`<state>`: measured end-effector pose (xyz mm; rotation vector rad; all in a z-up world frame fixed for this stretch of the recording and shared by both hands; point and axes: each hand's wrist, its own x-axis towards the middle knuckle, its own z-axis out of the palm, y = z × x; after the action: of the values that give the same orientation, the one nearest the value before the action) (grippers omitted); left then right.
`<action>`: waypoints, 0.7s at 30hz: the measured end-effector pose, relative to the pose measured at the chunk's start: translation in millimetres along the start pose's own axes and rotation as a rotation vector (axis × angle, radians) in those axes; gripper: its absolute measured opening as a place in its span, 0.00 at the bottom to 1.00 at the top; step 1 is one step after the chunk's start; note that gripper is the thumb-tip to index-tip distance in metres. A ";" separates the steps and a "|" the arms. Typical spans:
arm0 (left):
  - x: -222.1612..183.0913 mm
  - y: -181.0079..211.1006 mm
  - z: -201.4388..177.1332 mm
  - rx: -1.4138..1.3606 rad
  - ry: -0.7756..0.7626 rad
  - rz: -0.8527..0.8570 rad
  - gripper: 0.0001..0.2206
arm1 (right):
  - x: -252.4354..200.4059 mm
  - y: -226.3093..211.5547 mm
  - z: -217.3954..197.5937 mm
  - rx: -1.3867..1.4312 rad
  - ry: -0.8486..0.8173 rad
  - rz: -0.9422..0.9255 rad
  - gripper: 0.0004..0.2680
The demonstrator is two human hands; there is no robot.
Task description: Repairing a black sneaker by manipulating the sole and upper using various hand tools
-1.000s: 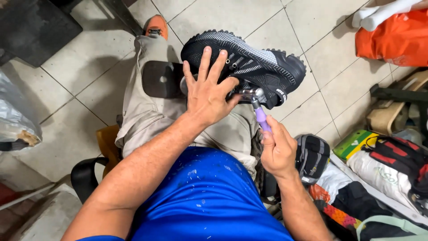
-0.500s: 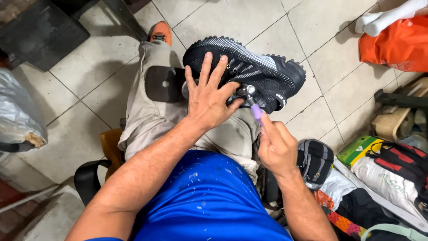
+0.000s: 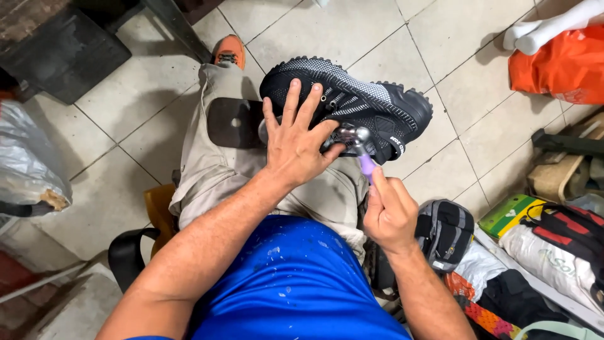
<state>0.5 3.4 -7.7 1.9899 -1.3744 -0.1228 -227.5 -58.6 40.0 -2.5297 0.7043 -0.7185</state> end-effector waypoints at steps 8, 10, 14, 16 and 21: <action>-1.4 1.2 -1.6 -0.004 0.014 0.001 0.19 | -5.1 1.1 6.6 0.032 -0.049 0.020 0.13; -0.6 1.3 -1.3 -0.001 0.022 0.004 0.19 | -2.4 3.5 7.4 0.046 -0.065 0.006 0.13; 0.9 0.5 -1.8 -0.007 0.026 0.004 0.19 | -5.5 5.3 7.9 -0.034 -0.024 -0.014 0.12; 0.1 1.2 -1.1 0.000 0.034 -0.001 0.19 | -8.3 9.5 9.3 -0.046 -0.013 -0.029 0.12; 1.8 -1.1 -3.1 -0.025 -0.004 0.013 0.19 | 2.5 6.1 6.9 -0.010 -0.029 -0.026 0.12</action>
<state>3.5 3.6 -5.4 1.9608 -1.3818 -0.1377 -223.9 -63.1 32.4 -2.5574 0.6674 -0.6875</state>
